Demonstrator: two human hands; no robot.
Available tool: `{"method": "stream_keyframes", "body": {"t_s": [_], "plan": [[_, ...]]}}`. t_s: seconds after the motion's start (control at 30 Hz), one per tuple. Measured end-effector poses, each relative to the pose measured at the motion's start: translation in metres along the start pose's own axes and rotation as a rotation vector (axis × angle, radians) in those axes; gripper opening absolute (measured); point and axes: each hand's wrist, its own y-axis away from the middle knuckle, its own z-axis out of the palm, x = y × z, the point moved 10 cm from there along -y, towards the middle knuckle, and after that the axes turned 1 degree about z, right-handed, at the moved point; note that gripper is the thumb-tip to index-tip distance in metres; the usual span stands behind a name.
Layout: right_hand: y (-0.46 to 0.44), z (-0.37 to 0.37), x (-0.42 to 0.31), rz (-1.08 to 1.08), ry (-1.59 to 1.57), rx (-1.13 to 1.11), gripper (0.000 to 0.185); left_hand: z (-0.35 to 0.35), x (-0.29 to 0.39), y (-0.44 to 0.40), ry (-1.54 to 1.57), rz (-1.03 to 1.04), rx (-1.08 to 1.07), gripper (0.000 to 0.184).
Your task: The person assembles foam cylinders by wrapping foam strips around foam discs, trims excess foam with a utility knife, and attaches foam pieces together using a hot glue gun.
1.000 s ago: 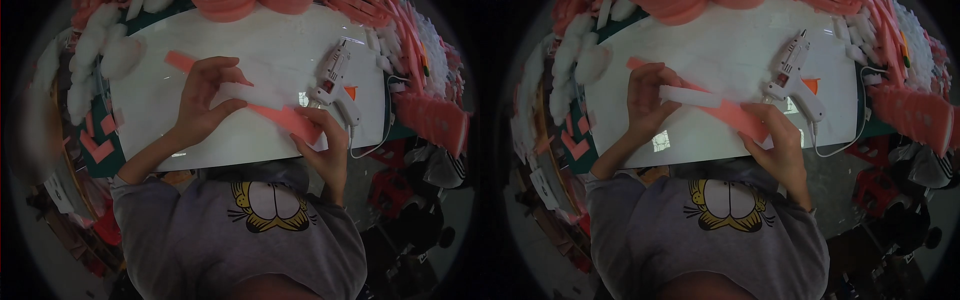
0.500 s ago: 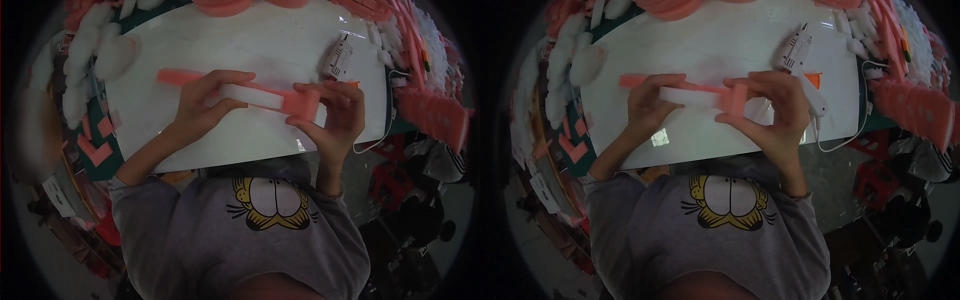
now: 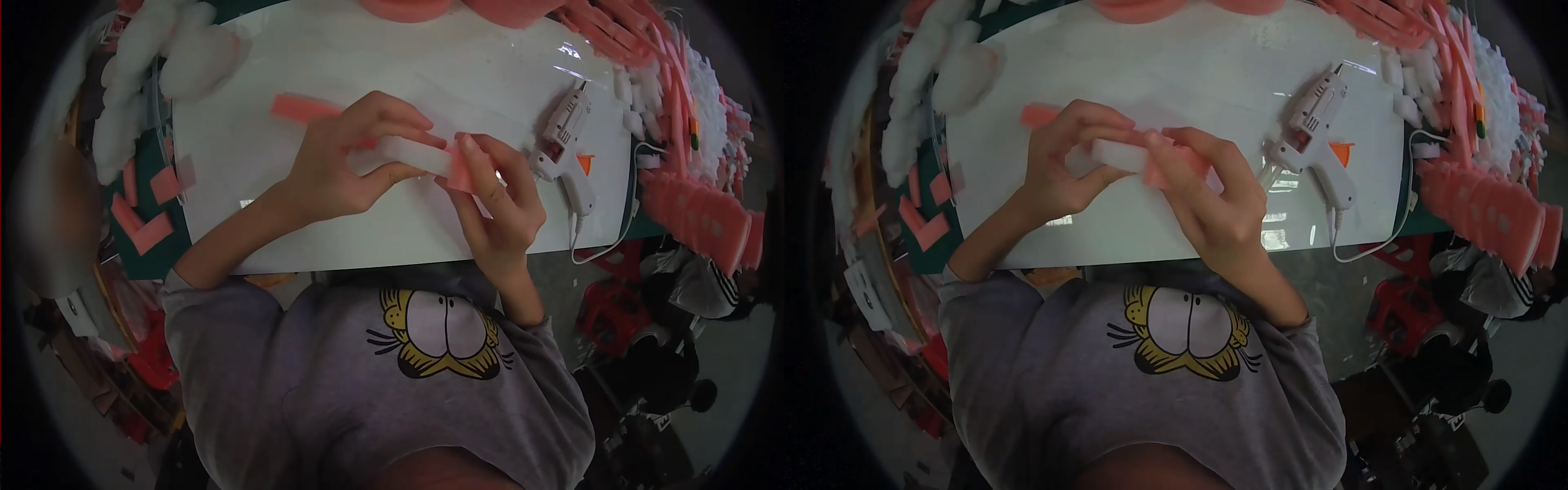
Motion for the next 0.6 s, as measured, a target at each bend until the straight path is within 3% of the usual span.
{"method": "stream_keyframes", "body": {"t_s": [0.13,0.23,0.3,0.4,0.53,0.6], "plan": [[0.0,-0.004,0.002,-0.003,0.052,-0.015,0.051,-0.005,0.001,-0.012,0.004,0.025,-0.164,0.048],[-0.003,-0.004,0.008,0.002,0.039,-0.045,0.052,-0.031,-0.005,-0.013,-0.233,0.028,-0.229,0.052],[-0.002,-0.004,0.01,0.007,0.027,-0.054,0.052,-0.042,-0.028,0.003,-0.5,-0.109,-0.393,0.051],[0.003,-0.007,0.01,-0.002,0.019,-0.038,0.053,-0.049,-0.046,0.009,-0.615,-0.261,-0.466,0.039],[0.003,-0.009,0.014,0.022,0.009,-0.014,0.053,-0.053,-0.047,0.009,-0.571,-0.248,-0.496,0.03],[0.003,-0.011,0.017,0.038,0.004,-0.006,0.054,-0.06,-0.031,0.0,-0.395,-0.171,-0.46,0.026]]}}
